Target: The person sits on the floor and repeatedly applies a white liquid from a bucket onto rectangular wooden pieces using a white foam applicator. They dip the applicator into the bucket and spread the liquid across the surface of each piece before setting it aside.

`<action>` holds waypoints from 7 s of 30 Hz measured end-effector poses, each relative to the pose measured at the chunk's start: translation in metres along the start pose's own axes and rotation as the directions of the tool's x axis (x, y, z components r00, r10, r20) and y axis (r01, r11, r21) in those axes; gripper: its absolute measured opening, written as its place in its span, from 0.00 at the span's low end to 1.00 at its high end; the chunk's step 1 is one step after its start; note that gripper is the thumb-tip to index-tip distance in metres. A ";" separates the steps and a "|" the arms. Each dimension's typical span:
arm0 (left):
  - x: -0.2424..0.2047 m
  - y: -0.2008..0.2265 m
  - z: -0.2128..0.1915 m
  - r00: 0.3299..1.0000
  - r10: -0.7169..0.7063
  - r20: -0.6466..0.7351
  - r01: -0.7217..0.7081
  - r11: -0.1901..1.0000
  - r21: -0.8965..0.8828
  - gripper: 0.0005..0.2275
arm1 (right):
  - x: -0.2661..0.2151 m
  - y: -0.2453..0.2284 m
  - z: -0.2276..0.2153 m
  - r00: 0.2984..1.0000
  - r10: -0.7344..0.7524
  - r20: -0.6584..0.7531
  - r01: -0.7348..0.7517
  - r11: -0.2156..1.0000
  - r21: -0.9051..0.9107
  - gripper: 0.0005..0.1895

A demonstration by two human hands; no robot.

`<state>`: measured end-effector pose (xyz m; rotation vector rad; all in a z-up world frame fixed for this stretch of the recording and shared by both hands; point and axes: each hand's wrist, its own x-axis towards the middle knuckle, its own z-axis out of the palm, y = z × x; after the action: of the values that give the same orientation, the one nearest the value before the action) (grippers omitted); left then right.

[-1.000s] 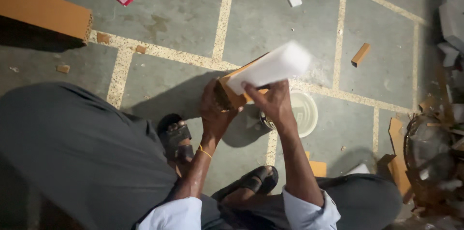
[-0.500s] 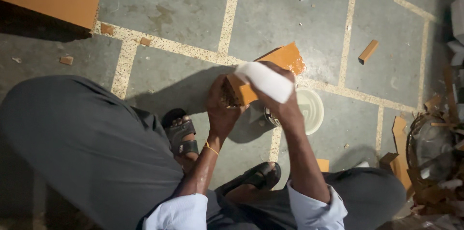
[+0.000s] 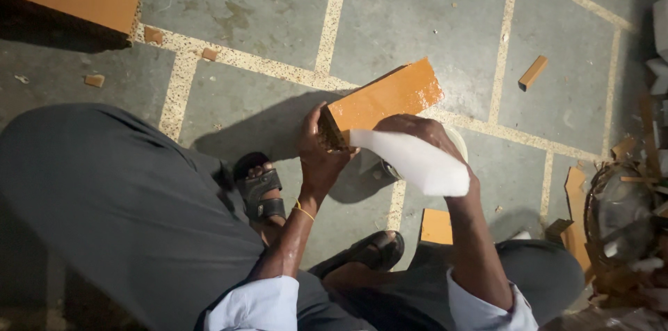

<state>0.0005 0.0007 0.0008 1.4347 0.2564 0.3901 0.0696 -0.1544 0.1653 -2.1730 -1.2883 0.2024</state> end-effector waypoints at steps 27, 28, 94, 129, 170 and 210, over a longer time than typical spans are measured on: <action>-0.003 0.000 -0.002 0.999 -0.031 0.032 0.034 0.996 -0.087 0.41 | -0.004 -0.022 -0.005 0.989 0.150 0.008 -0.150 0.989 0.013 0.20; -0.003 0.001 -0.001 0.993 -0.109 0.043 0.113 0.988 -0.109 0.41 | -0.005 -0.025 -0.008 0.989 0.150 0.001 -0.150 0.989 -0.002 0.21; 0.000 -0.017 -0.003 0.994 0.100 0.041 -0.107 0.970 0.220 0.39 | -0.004 0.156 -0.007 0.552 0.419 -0.721 -0.571 0.820 0.039 0.13; -0.001 -0.023 -0.004 0.976 0.207 0.064 -0.216 0.915 0.340 0.44 | -0.100 0.134 -0.032 0.616 0.623 -0.482 -0.594 0.769 0.235 0.15; 0.012 0.181 -0.033 0.874 0.468 -0.133 -0.454 0.882 0.125 0.41 | -0.187 -0.065 -0.022 0.154 0.803 -0.576 -0.276 0.595 0.755 0.16; -0.060 0.262 0.001 0.730 0.633 0.258 -0.669 0.583 0.461 0.46 | -0.213 0.018 0.020 0.120 0.851 -0.511 0.138 0.495 0.858 0.23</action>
<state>-0.0813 -0.0011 0.2563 2.0811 -0.2782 0.9350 -0.0355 -0.3313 0.1034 -1.2280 0.3044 -0.3363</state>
